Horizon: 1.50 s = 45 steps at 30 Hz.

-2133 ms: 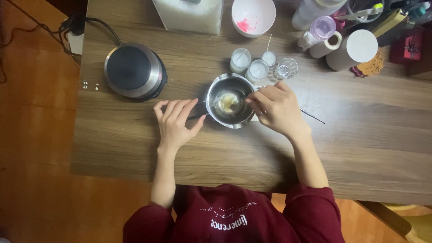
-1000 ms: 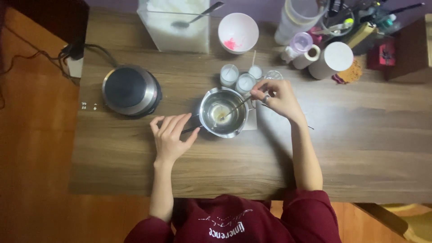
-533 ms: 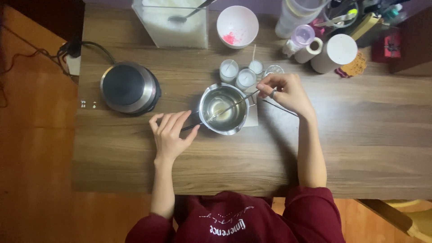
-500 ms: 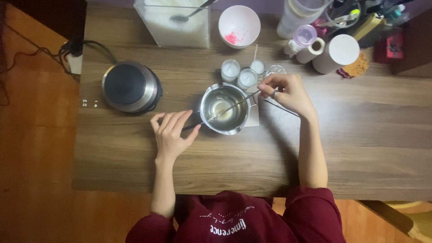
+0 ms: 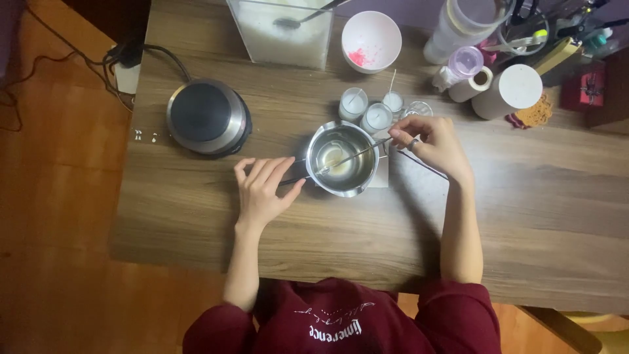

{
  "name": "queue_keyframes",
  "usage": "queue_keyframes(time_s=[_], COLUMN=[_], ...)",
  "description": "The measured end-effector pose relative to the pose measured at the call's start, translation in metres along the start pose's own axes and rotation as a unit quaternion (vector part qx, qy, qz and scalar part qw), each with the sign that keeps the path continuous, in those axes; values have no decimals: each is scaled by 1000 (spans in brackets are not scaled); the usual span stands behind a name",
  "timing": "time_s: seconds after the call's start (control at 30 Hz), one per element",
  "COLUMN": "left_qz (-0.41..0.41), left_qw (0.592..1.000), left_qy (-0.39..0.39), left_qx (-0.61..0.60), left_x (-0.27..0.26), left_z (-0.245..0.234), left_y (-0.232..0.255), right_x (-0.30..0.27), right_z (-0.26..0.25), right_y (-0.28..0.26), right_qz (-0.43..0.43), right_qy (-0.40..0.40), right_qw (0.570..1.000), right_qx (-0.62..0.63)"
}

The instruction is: Melting and stirring wax in a small pot while preparing candle components using tweezers on a workbench.

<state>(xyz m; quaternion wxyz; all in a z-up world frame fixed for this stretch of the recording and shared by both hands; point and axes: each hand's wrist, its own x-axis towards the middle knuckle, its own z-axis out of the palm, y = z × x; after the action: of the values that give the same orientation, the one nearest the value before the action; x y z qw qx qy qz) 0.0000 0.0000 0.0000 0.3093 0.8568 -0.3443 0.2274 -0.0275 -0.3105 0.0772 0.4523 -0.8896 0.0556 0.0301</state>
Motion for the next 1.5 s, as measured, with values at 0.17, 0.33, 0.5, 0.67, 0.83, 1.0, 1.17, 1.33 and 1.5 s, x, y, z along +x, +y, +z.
queue_keyframes(time_s=[0.17,0.33,0.5,0.67,0.83,1.0,1.17,1.33,1.5], left_qz=[-3,-3,-17,12,18,10,15,24,24], left_qw=[1000,1000,1000,999,999,999,998,997,997], left_qy=[-1,-8,-22,-34,-28,-30,-30,-32,-37], left_qx=[-2,-5,-7,6,18,34,50,68,70], left_x=[0,0,1,2,1,-1,2,3,3], left_z=[-2,-1,-2,-5,-3,-1,-2,-5,-4], left_y=[0,0,2,5,5,4,8,11,11], right_x=[1,1,0,0,-1,-1,-1,-3,-5], right_z=[1,1,-3,-7,-15,-13,-14,-17,-23], right_y=[4,3,-1,8,4,14,21,30,35], right_qz=[2,2,-1,-23,-23,-34,-64,-65,-118], right_qy=[5,5,0,7,8,-7,-8,26,53], right_qw=[1000,1000,1000,999,999,998,994,993,987], right_qx=[-2,0,-22,-29,-38,-58,-84,-99,-97])
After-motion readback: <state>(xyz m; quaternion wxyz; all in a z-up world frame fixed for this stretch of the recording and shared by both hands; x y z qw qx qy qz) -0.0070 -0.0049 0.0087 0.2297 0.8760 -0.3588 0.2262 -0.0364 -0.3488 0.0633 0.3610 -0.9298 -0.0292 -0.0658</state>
